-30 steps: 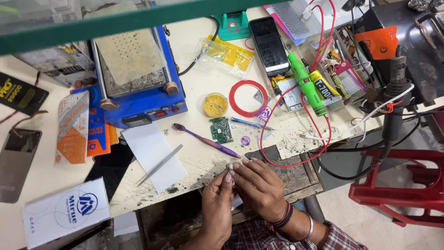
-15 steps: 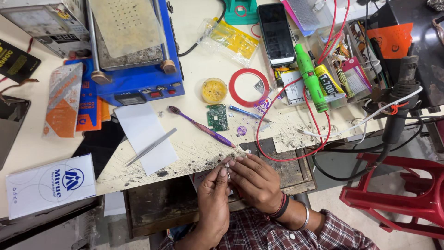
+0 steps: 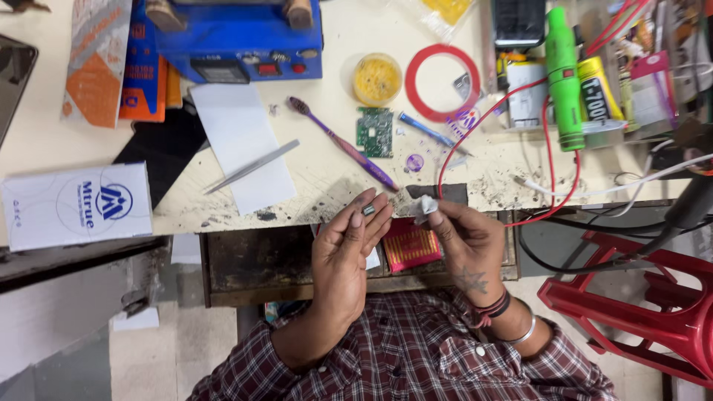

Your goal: The person solders a small circuit board on a cluttered workbench using a soldering iron, then cleans the board with a tissue, applies flux from a yellow container, works on the board with tweezers, and uses a hot air gun to rework components on the board.

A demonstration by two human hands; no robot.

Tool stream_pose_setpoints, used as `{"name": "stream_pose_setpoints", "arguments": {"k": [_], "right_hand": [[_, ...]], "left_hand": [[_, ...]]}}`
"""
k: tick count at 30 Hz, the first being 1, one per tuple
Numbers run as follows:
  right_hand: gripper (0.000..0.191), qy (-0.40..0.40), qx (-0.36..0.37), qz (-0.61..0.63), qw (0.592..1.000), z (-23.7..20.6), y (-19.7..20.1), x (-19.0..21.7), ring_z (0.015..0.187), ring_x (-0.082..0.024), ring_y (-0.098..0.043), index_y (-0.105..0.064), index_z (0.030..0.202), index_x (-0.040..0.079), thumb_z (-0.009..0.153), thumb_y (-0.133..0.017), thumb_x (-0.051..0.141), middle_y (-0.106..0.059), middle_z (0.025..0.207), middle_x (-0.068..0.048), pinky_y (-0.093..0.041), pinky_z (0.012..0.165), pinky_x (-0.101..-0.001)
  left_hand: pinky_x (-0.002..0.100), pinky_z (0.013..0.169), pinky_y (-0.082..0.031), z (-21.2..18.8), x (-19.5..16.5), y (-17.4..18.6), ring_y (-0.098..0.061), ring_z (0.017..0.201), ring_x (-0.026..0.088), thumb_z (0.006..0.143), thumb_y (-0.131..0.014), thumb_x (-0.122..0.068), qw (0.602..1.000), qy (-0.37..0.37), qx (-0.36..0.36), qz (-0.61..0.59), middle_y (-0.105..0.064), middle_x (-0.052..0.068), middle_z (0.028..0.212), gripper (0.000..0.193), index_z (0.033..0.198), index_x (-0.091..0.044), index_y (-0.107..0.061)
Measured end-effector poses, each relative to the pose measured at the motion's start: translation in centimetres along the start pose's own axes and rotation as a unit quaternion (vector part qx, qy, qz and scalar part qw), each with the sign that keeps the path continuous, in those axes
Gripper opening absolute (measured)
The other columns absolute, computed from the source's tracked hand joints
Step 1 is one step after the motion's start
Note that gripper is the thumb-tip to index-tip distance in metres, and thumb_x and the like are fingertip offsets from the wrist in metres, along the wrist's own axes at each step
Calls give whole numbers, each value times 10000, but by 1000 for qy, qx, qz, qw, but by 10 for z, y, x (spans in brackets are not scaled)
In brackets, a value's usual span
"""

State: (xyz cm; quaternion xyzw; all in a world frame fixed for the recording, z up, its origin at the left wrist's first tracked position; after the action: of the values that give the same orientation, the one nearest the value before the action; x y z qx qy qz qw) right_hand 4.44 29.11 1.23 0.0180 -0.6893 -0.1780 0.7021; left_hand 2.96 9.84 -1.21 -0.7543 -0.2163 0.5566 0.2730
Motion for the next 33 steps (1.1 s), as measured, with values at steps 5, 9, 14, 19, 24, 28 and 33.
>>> {"name": "stream_pose_setpoints", "arguments": {"k": [5,9,14,19,24,28,33], "right_hand": [[193,50,-12,-16,999,2,-4,27,908,-86,-709,-733,1180,-6,996,-732,51,-772,1018,-76,-570,803,-228],[221,265,-16,-230,936,-5,-22,77,905,-182,-746,-750,1120,57,910,-804,15,-769,1032,-86,-575,781,-285],[369,375,15,-336,864,-16,-48,100,895,-242,-730,-789,1139,71,783,-796,-24,-739,1043,-96,-586,754,-347],[416,482,66,-365,793,-21,-53,100,961,-289,-734,-779,1162,29,748,-746,56,-730,1062,-121,-629,805,-382],[351,386,75,-338,855,-10,-31,82,936,-252,-745,-797,1124,63,791,-787,-46,-739,1054,-107,-598,755,-346],[343,321,-2,-280,905,-13,-22,78,905,-205,-726,-793,1134,86,841,-853,-82,-713,1032,-66,-589,760,-320],[420,408,72,-349,840,-20,-42,84,998,-299,-745,-784,1151,52,743,-774,-49,-726,1099,-114,-608,820,-381]], "left_hand": [[442,1183,-499,-3,-4,-7,-602,1363,331,1112,-446,-175,999,-8,29,15,-585,246,1467,448,1484,71,-471],[388,1170,-522,-4,3,-11,-631,1323,257,1100,-495,-116,999,-22,36,28,-615,192,1445,398,1464,44,-523],[300,1084,-531,-11,9,-7,-642,1215,154,1119,-523,-79,994,-71,11,80,-665,158,1390,342,1419,69,-592],[294,1046,-551,-15,12,-1,-658,1191,155,1108,-524,-84,994,-60,-7,92,-679,151,1363,339,1403,65,-597],[305,1122,-542,-13,11,-4,-668,1251,165,1109,-516,-102,997,-52,12,51,-684,146,1360,344,1411,50,-576],[292,1099,-544,-14,7,-9,-672,1234,167,1108,-521,-114,992,-43,10,116,-699,153,1347,357,1424,41,-581],[276,1097,-525,-17,0,-11,-641,1263,148,1123,-503,-120,987,-52,24,148,-678,150,1391,359,1428,50,-586]]}}
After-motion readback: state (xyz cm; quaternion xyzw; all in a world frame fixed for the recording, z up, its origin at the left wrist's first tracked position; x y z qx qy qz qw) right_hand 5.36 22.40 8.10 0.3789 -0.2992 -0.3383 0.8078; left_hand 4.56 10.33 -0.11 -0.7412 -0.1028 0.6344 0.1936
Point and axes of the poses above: each hand's wrist, its own z-axis towards the middle knuckle, its own y-axis out of the back of the hand, x = y × z, the point moved 7 cm from there along z, towards the middle knuckle
